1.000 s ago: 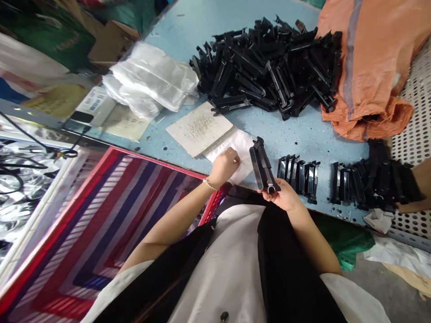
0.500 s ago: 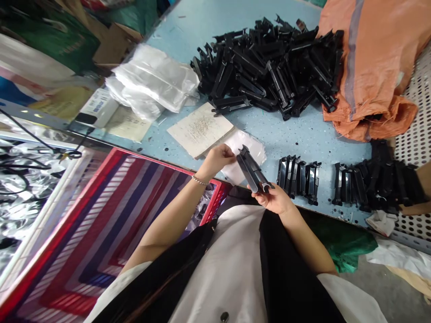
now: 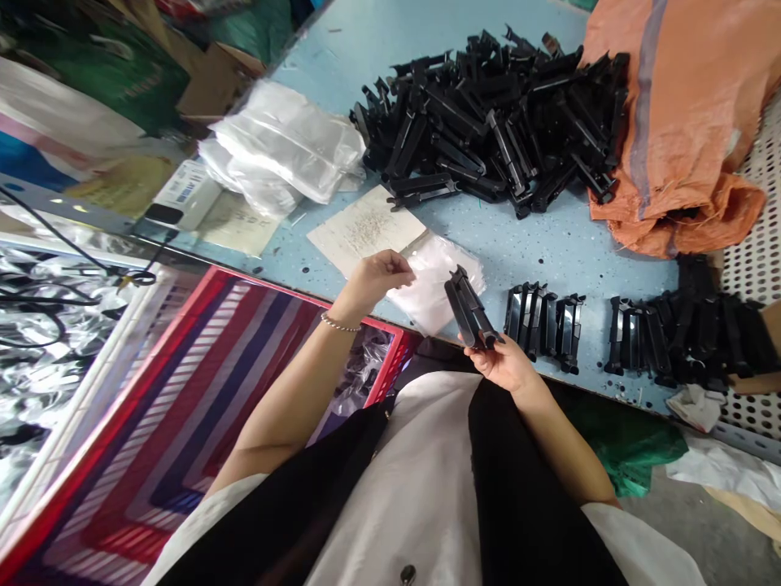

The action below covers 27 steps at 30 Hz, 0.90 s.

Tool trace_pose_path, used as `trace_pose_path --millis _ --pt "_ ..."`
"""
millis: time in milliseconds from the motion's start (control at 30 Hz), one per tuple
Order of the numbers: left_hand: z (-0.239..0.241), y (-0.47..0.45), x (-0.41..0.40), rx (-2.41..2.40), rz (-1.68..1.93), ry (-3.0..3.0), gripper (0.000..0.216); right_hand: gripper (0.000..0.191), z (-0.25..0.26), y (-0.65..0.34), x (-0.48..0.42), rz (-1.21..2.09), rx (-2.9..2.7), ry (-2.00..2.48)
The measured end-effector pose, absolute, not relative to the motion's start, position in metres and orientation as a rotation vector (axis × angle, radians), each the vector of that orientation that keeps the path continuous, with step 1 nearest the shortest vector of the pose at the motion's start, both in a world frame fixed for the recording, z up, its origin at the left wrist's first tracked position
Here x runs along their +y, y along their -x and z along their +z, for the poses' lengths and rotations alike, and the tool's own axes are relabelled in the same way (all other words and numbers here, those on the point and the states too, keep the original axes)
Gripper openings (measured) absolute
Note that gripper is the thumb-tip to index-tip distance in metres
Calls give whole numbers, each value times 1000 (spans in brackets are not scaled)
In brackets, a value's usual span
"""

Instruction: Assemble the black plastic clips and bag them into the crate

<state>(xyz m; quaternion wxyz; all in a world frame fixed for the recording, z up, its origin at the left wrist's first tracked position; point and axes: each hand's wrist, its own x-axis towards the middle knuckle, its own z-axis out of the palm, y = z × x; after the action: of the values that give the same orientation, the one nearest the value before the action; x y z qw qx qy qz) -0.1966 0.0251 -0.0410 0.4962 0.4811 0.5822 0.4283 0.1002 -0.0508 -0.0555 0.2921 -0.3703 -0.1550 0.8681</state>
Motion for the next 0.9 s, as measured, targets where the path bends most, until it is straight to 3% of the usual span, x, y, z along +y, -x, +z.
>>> trace_pose_path --millis 67,200,600,767,900 --pt "-40 194 24 1452 987 -1243 6 39 -50 -99 -51 2342 -415 948" --pt "-41 182 19 1626 919 -1600 26 43 -54 -86 -47 2454 -372 864" --pt "-41 187 10 1665 877 -1622 17 45 -64 -85 -46 2567 -137 786" --pt "-54 194 9 1688 752 -1981 42 39 -60 -92 -51 2539 -68 754" --pt "-57 186 -4 1599 875 -2058 66 39 -57 -76 -43 2667 -53 692"
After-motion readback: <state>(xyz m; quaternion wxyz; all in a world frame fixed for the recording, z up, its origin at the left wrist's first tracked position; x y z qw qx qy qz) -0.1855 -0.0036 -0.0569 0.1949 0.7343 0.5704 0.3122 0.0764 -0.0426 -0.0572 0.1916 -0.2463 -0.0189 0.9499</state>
